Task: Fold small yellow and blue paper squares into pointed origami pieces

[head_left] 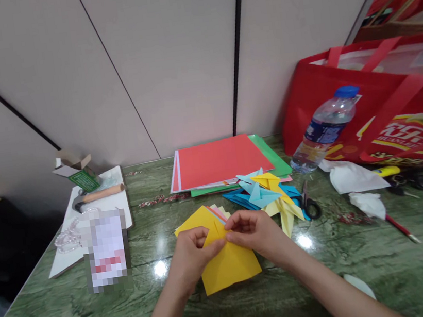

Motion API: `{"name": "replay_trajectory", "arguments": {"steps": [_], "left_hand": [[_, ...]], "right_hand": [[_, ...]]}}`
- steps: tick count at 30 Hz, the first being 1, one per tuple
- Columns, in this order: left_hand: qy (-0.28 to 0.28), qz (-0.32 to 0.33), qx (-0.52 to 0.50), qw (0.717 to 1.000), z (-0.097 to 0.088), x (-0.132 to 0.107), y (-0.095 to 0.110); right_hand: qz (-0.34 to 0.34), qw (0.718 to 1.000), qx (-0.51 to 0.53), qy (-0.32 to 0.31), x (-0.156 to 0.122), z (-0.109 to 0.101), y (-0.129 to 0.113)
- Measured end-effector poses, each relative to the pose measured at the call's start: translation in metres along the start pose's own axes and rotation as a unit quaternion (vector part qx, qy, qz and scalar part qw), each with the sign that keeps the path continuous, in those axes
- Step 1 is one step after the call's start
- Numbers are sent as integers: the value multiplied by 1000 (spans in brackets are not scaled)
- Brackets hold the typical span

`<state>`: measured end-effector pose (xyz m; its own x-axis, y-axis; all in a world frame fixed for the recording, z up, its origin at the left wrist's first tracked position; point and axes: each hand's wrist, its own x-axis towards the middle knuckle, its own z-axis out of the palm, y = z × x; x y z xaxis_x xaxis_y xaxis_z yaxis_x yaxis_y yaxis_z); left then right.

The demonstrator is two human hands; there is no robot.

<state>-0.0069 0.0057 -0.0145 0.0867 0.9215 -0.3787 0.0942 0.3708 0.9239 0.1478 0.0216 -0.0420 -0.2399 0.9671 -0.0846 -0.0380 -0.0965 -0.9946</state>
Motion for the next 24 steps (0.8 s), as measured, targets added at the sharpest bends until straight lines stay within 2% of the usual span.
{"name": "replay_trajectory", "arguments": {"steps": [5,9,12,15,20,24], "left_hand": [[-20,15,35,999,3,-3,5],[-28,42,105,993,4,-2,0],[-40,48,138,988,5,0,-4],[-50,45,128,989,6,0,-6],[-47,51,132,989,7,-1,-6],[-47,30,79,995,7,-2,-7]], "right_hand": [[20,1000,13,-15,0,0,-6],[0,999,-19,-44,-3,0,-10],[2,999,-31,-33,-3,1,-11],[1,999,-51,-11,-3,2,-9],[-45,992,-119,14,-4,4,-4],[-54,988,-144,34,-6,6,-5]]}}
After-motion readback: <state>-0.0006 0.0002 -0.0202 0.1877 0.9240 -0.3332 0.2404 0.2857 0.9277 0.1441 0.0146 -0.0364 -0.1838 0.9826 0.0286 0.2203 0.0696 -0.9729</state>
